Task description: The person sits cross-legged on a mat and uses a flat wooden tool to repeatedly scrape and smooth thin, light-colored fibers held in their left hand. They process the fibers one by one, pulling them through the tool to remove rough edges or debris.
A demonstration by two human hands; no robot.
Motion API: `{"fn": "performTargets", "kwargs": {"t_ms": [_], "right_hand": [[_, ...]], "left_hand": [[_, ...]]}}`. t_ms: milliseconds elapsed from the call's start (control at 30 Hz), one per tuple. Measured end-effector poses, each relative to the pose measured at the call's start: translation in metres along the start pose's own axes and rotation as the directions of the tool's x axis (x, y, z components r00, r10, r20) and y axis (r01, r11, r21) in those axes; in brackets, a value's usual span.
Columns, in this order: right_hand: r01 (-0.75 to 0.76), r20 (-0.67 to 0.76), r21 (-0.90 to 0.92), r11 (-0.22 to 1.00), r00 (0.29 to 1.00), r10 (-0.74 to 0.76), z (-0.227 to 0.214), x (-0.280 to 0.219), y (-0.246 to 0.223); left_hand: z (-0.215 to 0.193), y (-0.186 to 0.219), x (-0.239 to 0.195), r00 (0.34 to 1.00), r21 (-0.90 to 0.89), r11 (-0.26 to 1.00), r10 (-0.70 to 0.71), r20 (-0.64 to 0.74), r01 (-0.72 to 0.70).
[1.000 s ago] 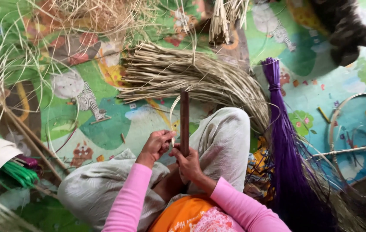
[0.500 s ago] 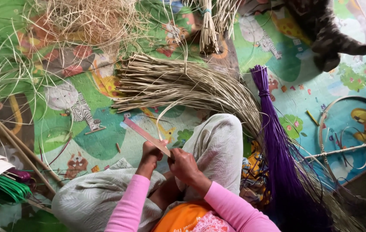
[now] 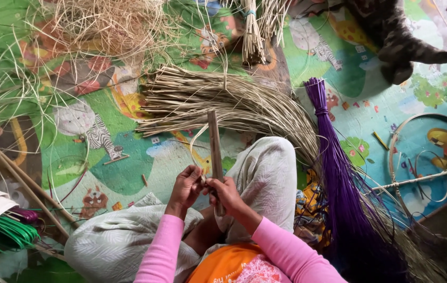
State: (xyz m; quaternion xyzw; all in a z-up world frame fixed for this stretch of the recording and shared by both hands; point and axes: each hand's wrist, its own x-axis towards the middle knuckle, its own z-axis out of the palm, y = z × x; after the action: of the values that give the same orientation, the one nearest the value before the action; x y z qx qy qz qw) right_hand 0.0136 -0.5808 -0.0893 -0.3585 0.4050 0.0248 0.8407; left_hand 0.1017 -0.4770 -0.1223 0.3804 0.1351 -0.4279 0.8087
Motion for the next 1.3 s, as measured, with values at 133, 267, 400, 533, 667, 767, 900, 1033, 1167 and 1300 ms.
{"fn": "performTargets", "kwargs": {"t_ms": [133, 267, 400, 533, 667, 767, 900, 1033, 1167, 1300], "right_hand": [[0.216, -0.003, -0.425, 0.879, 0.971, -0.24, 0.002, -0.001, 0.0], [0.471, 0.215, -0.634, 0.613, 0.869, -0.445, -0.017, 0.012, 0.022], [0.469, 0.242, -0.582, 0.665, 0.88, -0.409, -0.007, 0.0, 0.007], [0.387, 0.187, -0.463, 0.798, 0.922, -0.339, 0.004, -0.01, 0.003], [0.331, 0.026, -0.44, 0.835, 0.934, -0.357, 0.011, -0.005, 0.007], [0.331, 0.003, -0.391, 0.859, 0.933, -0.359, 0.015, -0.005, 0.009], [0.326, -0.008, -0.319, 0.89, 0.938, -0.346, -0.011, 0.019, 0.038], [0.443, 0.175, -0.799, 0.406, 0.818, -0.547, -0.02, 0.021, 0.038], [0.458, 0.273, -0.867, 0.197, 0.768, -0.58, -0.019, 0.017, 0.036], [0.37, 0.082, -0.701, 0.609, 0.891, -0.447, -0.031, 0.042, 0.045]], "left_hand": [[-0.002, -0.005, 0.001, 0.984, 0.121, 0.991, 0.071, -0.161, -0.052], [-0.034, -0.02, 0.013, 0.959, 0.189, 0.981, 0.092, -0.269, -0.041], [-0.031, -0.013, 0.007, 0.963, 0.17, 0.985, 0.06, -0.264, -0.015], [-0.028, -0.013, 0.003, 0.971, 0.161, 0.986, 0.079, -0.224, -0.043], [-0.014, -0.014, -0.002, 0.963, 0.229, 0.965, 0.175, -0.207, -0.126], [-0.022, -0.024, 0.0, 0.947, 0.202, 0.965, 0.214, -0.238, -0.167], [-0.032, -0.027, 0.004, 0.97, 0.077, 0.993, 0.101, -0.221, -0.086], [-0.022, -0.009, -0.001, 0.972, 0.347, 0.938, 0.096, -0.214, -0.016], [-0.037, -0.01, 0.006, 0.98, 0.482, 0.875, 0.053, -0.194, 0.048], [-0.034, -0.001, 0.001, 0.989, 0.405, 0.914, 0.049, -0.139, 0.012]]}}
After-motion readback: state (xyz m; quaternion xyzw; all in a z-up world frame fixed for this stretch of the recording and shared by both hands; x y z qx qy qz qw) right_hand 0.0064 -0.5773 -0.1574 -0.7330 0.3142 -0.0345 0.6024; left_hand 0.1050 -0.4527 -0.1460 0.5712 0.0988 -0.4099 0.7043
